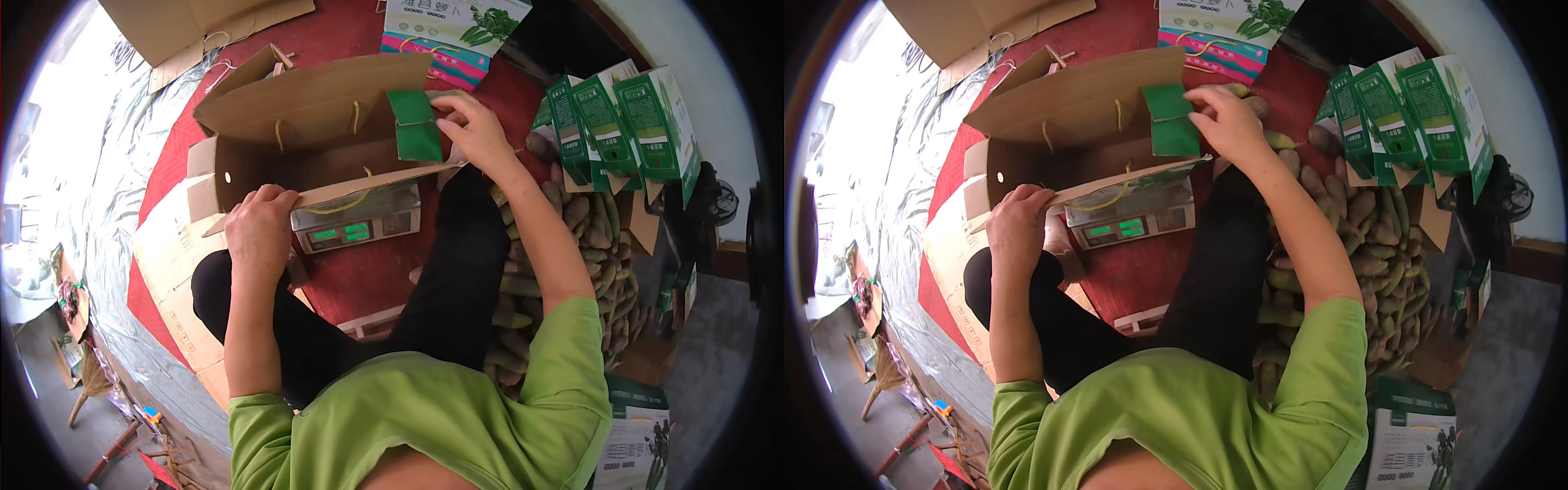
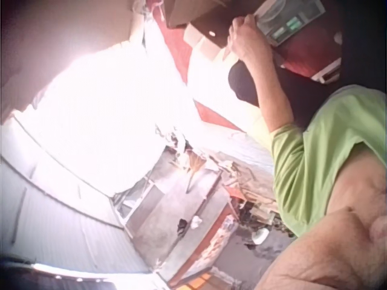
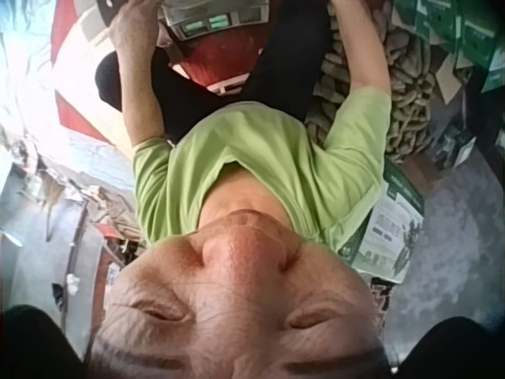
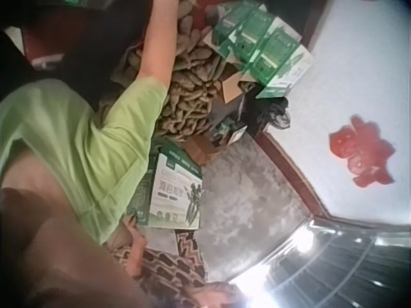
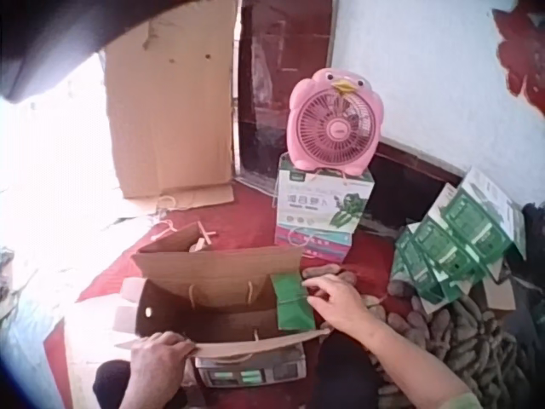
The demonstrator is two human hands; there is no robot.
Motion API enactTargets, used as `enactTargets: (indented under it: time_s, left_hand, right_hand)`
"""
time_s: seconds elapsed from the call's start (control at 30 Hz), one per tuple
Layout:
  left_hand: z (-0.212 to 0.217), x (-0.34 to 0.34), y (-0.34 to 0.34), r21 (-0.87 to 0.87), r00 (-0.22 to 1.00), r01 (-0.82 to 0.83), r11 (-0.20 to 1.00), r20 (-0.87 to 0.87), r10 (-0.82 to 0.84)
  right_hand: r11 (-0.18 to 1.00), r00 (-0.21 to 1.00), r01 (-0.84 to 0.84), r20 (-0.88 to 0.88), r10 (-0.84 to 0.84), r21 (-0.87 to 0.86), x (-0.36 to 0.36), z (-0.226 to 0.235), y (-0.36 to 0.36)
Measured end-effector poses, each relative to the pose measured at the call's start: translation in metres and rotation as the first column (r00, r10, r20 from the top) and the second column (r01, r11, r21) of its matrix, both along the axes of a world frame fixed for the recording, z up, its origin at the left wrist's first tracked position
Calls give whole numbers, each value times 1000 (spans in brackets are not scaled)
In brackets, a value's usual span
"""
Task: Sorting and packing large green vegetables into cardboard boxes and weighing them on a scale.
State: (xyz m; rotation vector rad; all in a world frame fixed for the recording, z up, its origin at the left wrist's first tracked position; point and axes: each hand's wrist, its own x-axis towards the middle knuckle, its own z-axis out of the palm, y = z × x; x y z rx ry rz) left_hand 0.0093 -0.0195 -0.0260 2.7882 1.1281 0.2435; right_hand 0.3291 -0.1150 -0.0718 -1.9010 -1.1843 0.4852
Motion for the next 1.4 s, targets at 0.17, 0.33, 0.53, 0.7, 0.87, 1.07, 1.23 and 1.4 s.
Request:
enactTargets:
  time_s: [0.17, 0.33, 0.53, 0.7, 0.87, 1.07, 1.23, 1.4]
  left_hand:
    - [2, 2, -3, 32, 997, 72, 997, 8, -72]
    - [0, 2, -4, 40, 991, 129, 991, 41, -130]
    - [-3, -1, -3, 13, 989, 122, 992, 76, -123]
    - [-4, 0, -5, 80, 985, 129, 988, 106, -137]
    - [-9, 3, -3, 39, 982, 149, 988, 110, -152]
    - [-13, 5, -1, 31, 974, 155, 987, 160, -158]
    - [-16, 10, -5, -17, 962, 207, 978, 188, -200]
    - [-16, 8, -3, -36, 957, 238, 971, 181, -228]
  right_hand:
    - [894, 772, -377, 450, 448, -243, -25, 38, 32]
    - [722, 633, -374, 409, 658, -582, -43, 38, 53]
    - [837, 758, -218, 453, 469, -502, -23, 51, 22]
    - [959, 915, -17, 383, 129, -284, 38, 28, -17]
    - [941, 994, -33, 91, 68, -336, 61, -26, -34]
    - [1000, 993, -6, 115, 8, -18, 47, -15, -45]
    - [981, 980, 155, -147, -137, 118, 39, -18, -92]
    - [949, 950, 311, -10, -312, -46, 18, -54, -168]
